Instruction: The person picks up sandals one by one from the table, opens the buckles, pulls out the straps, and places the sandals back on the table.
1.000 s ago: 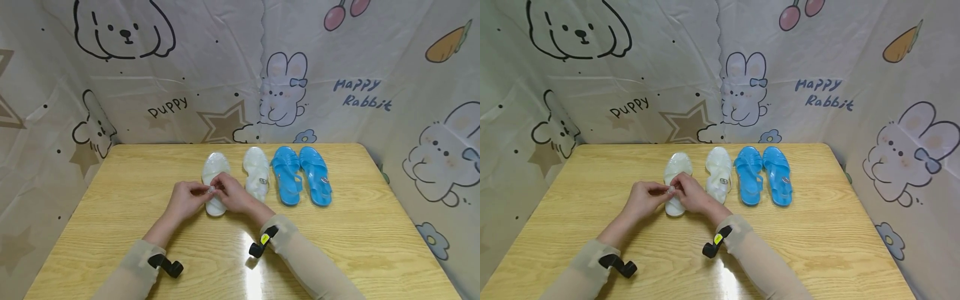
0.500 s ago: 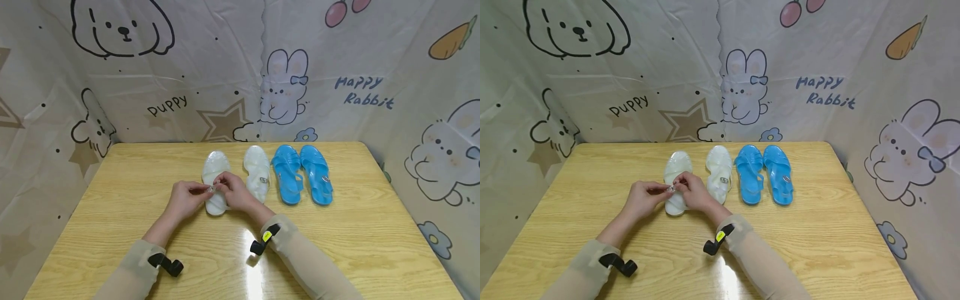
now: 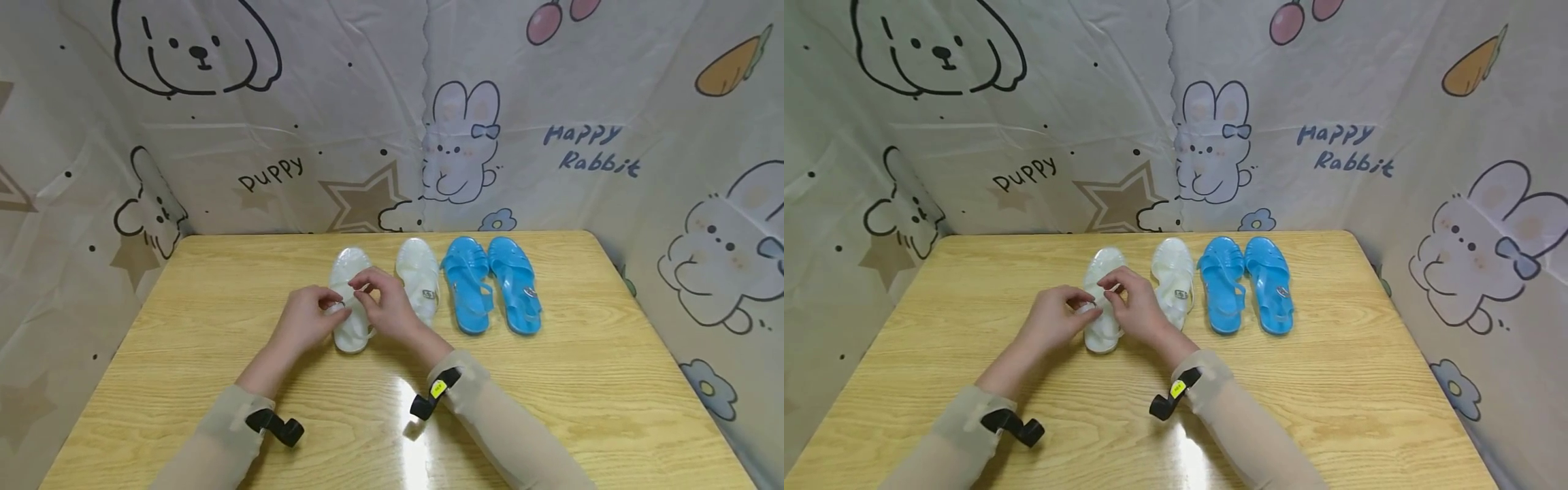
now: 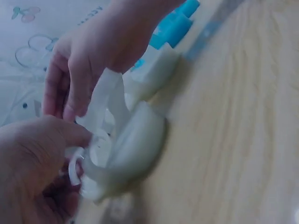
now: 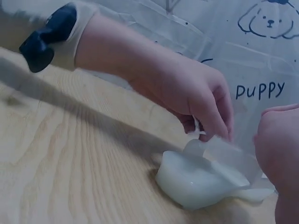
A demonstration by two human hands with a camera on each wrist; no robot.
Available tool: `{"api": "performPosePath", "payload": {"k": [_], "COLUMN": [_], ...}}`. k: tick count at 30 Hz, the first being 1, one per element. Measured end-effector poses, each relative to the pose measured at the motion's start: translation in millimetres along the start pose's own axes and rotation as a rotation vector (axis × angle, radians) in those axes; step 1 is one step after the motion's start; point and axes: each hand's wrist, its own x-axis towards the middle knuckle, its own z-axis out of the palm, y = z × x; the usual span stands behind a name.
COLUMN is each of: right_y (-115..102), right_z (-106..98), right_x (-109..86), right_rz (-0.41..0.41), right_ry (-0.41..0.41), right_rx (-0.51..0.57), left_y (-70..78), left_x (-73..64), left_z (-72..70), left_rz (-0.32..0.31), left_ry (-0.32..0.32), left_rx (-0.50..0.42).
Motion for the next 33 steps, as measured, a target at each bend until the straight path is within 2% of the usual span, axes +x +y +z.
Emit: {"api": "performPosePath", "payload": {"k": [3,5,7,11,14,17,20,25,33], "right_y": [-3,-4,-6,-7,-7,-5,-4,-1,-2], "right_z": [-4,-4,-3,-1,1,2,2,2,4], "right_x": [4.1,6.5,8.7,12.0,12.3,11.6,9.9,4.0,-4.1], "right_rz": [-0.092,-0.087,-0.043,0.095,0.156,0.187,0.243,0.32,0.299], "right_ry": [-0.046,-0.114,-0.206,-0.376,-0.432,-0.429,-0.398,-0.353,-0.24], "right_rx": [-0.088,-0.145,-0.209,-0.317,-0.354,-0.341,-0.262,-0.145,-0.076], "left_y": [5.7,6.8,7.2,7.7,6.5,2.2,-2.2,-2.0,-4.4], "left_x": [1.9,1.0,-0.8,-5.8,-9.8,-13.0,-14.6,-14.4,-10.7], "left_z": [-3.1,-4.6,-5.2,-4.5,-3.2,-1.3,0.3,0.8,1.6], "left_rz": [-0.002,0.007,0.031,0.096,0.128,0.156,0.182,0.2,0.222], "left_ry": [-0.034,-0.045,-0.046,-0.02,0.013,0.041,0.056,0.021,-0.036], "left_rx": [0.04,0.055,0.069,0.104,0.124,0.124,0.098,0.062,0.087]}}
